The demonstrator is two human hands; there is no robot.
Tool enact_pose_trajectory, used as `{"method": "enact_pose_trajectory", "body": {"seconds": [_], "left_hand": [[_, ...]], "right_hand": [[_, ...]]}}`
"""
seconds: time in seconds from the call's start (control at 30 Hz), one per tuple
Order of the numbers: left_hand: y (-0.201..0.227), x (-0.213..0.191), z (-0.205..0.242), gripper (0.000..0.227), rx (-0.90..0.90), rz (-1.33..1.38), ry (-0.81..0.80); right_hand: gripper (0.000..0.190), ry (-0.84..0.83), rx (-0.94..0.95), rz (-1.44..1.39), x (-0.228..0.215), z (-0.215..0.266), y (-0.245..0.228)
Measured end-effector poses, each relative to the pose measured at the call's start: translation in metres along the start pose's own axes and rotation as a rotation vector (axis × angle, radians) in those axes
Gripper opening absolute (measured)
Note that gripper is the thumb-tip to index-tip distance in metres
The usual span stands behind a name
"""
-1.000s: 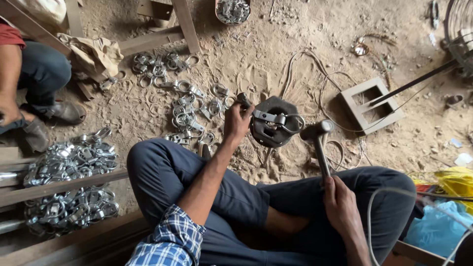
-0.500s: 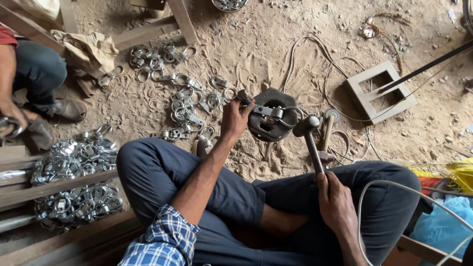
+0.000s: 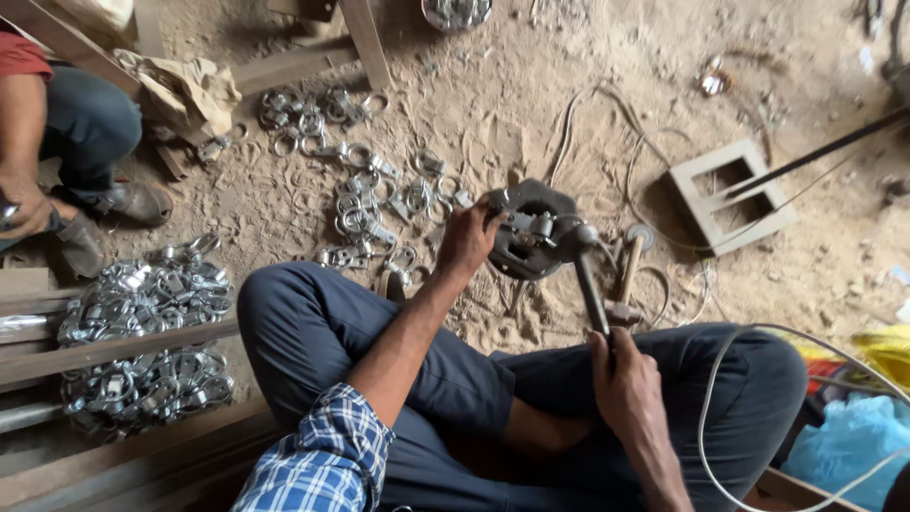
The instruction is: The person sits on the ground and uses a hammer to strike metal parts placed on a circular anvil. They repeatedly pick up metal pieces, position them on the anvil, and hit them with the hammer to shape them.
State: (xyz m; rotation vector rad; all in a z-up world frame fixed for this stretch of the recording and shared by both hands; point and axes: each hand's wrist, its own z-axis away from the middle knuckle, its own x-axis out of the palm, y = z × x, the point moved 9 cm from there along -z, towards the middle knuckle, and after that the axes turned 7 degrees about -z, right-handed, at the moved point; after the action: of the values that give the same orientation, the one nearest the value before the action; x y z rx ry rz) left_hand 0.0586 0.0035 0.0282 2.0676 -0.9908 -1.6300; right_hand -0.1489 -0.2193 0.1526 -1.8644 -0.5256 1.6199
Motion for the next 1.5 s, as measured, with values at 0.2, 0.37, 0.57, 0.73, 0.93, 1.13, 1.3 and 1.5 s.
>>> {"method": "enact_pose_trajectory", "body": {"seconds": [0.2, 0.37, 0.57, 0.73, 0.93, 1.13, 1.3, 1.5], "left_hand": [[0.000, 0.004, -0.010, 0.036, -0.002, 0.051, 0.025], [-0.009, 0.021, -0.005, 0.038, -0.097, 0.044, -0.081], [-0.011, 0.040, -0.005, 0.042, -0.088, 0.196, 0.021], [-0.008, 0.025, 0.004, 0.050, 0.127, 0.042, 0.298], [-0.033, 0.023, 0.007, 0.061, -0.411, 0.281, -0.075], [-0.045, 0.014, -0.003, 0.063, -0.306, 0.356, 0.123], [-0.039, 0.006, -0.004, 0.059, -0.262, 0.236, 0.079], [-0.029, 0.009, -0.009, 0.050, -0.240, 0.148, 0.008]], "right_hand": [[0.025, -0.070, -0.045, -0.094, -0.033, -0.044, -0.060], [0.024, 0.236, -0.326, -0.182, -0.081, -0.050, -0.117], [0.024, 0.068, -0.265, 0.237, 0.039, -0.060, -0.059], [0.029, 0.003, 0.118, -0.103, -0.002, -0.009, 0.008], [0.046, 0.066, 0.126, -0.540, -0.020, 0.034, 0.017], [0.033, -0.012, 0.341, -0.920, -0.002, 0.011, 0.015], [0.034, -0.106, 0.545, -0.850, 0.024, 0.004, 0.043], [0.036, -0.105, 0.597, -0.852, 0.026, 0.004, 0.047]]}}
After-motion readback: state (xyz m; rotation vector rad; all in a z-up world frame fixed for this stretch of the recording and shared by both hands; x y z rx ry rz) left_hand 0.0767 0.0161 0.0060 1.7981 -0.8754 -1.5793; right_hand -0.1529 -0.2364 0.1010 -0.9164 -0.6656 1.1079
